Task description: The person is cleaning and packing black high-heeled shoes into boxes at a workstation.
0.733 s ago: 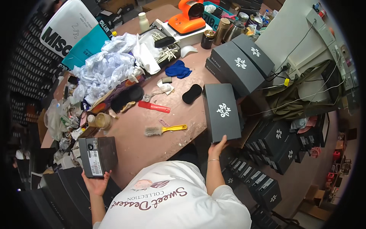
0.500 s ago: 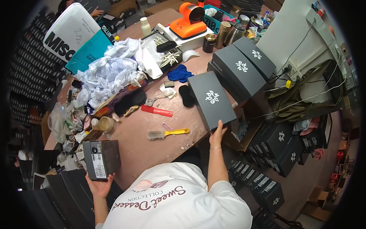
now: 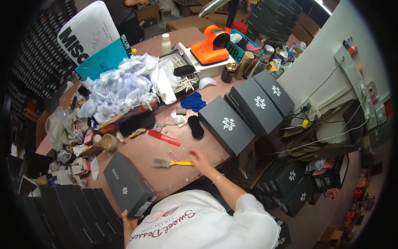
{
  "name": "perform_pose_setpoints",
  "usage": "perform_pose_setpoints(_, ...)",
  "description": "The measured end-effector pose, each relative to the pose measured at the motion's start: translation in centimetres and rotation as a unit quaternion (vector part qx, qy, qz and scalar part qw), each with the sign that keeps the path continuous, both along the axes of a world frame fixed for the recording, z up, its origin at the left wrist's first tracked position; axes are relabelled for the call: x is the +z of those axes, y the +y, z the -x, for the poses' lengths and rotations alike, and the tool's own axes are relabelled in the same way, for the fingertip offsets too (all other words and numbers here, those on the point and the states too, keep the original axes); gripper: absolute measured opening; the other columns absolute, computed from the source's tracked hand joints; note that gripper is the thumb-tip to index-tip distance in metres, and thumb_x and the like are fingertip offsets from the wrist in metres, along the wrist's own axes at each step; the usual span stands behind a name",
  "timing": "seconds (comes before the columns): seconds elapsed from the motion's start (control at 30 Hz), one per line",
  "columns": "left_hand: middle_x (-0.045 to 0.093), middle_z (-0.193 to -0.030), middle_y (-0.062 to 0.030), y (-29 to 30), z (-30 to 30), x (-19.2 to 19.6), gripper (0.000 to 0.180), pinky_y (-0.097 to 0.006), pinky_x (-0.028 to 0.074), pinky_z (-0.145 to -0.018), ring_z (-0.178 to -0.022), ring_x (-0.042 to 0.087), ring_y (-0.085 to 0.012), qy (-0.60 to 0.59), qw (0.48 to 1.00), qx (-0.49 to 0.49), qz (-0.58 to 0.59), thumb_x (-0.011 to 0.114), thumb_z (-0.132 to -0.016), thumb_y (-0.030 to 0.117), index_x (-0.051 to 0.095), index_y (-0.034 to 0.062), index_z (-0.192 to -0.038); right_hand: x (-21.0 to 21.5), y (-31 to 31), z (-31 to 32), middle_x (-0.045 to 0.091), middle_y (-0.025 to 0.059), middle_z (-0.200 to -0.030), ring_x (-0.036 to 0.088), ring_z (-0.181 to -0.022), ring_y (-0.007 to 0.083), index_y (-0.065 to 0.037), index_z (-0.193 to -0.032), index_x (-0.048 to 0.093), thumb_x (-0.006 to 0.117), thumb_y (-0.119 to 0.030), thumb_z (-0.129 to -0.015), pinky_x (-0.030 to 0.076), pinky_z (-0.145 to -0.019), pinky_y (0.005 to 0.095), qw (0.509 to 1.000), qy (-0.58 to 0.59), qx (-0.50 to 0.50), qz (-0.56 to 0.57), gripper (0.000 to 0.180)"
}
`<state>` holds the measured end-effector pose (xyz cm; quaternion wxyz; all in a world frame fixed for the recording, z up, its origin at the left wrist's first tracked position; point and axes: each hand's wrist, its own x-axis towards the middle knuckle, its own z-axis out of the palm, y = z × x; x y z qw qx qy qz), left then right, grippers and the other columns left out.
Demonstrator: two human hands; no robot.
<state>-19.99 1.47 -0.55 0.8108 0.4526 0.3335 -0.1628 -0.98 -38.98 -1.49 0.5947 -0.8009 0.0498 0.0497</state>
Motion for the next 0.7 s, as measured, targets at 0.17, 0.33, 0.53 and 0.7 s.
perform_pose_setpoints(0.17,0.055,-0.119,-0.0085,0.8,-0.9,-5.3,0.047,-0.031,0.039,-0.092,-0.110,0.050,-0.0187,-0.073,0.986,-0.050,-0.143,0.060,-0.086,0.013,0.045,-0.0018,-0.128,-7.7,10.5,-2.1,0.064,0.0184,-0.097,0.062,-0.091,0.0323,-0.004,-0.108,0.059,0.059,-0.020,-0.082,0.049,-0.080,0.0395,0.893,0.023,0.400,0.207,0.031)
perform_pose_setpoints(0.33,0.062,-0.105,-0.0113,1.2,-4.9,-5.5,0.034,-0.029,0.045,-0.084,-0.094,0.058,-0.0172,-0.057,0.968,-0.094,-0.224,0.064,-0.087,0.014,0.055,-0.0067,-0.113,-9.5,12.0,-6.8,0.065,0.0215,-0.098,0.062,-0.092,0.0363,-0.003,-0.101,0.063,0.059,-0.029,-0.082,0.048,-0.081,0.0433,0.933,-0.061,0.174,0.310,0.033)
perform_pose_setpoints(0.53,0.061,-0.107,-0.0162,-1.5,-8.4,-6.2,0.037,-0.031,0.047,-0.084,-0.095,0.059,-0.0200,-0.048,0.972,-0.106,-0.202,0.069,-0.083,0.011,0.051,-0.0080,-0.110,-2.8,15.7,-4.7,0.065,0.0189,-0.101,0.062,-0.095,0.0291,0.003,-0.113,0.059,0.053,-0.056,-0.087,0.050,-0.081,0.0351,0.894,0.278,0.301,0.182,0.065)
perform_pose_setpoints(0.7,0.056,-0.116,-0.0156,-2.7,-10.6,-2.0,0.051,-0.033,0.044,-0.091,-0.107,0.054,-0.0222,-0.009,0.997,0.049,-0.058,0.067,-0.084,0.019,0.044,-0.0046,-0.123,1.9,13.7,-4.4,0.060,0.0132,-0.103,0.061,-0.090,0.0197,0.003,-0.114,0.055,0.054,-0.060,-0.085,0.051,-0.076,0.0309,0.905,0.325,0.263,-0.080,0.069)
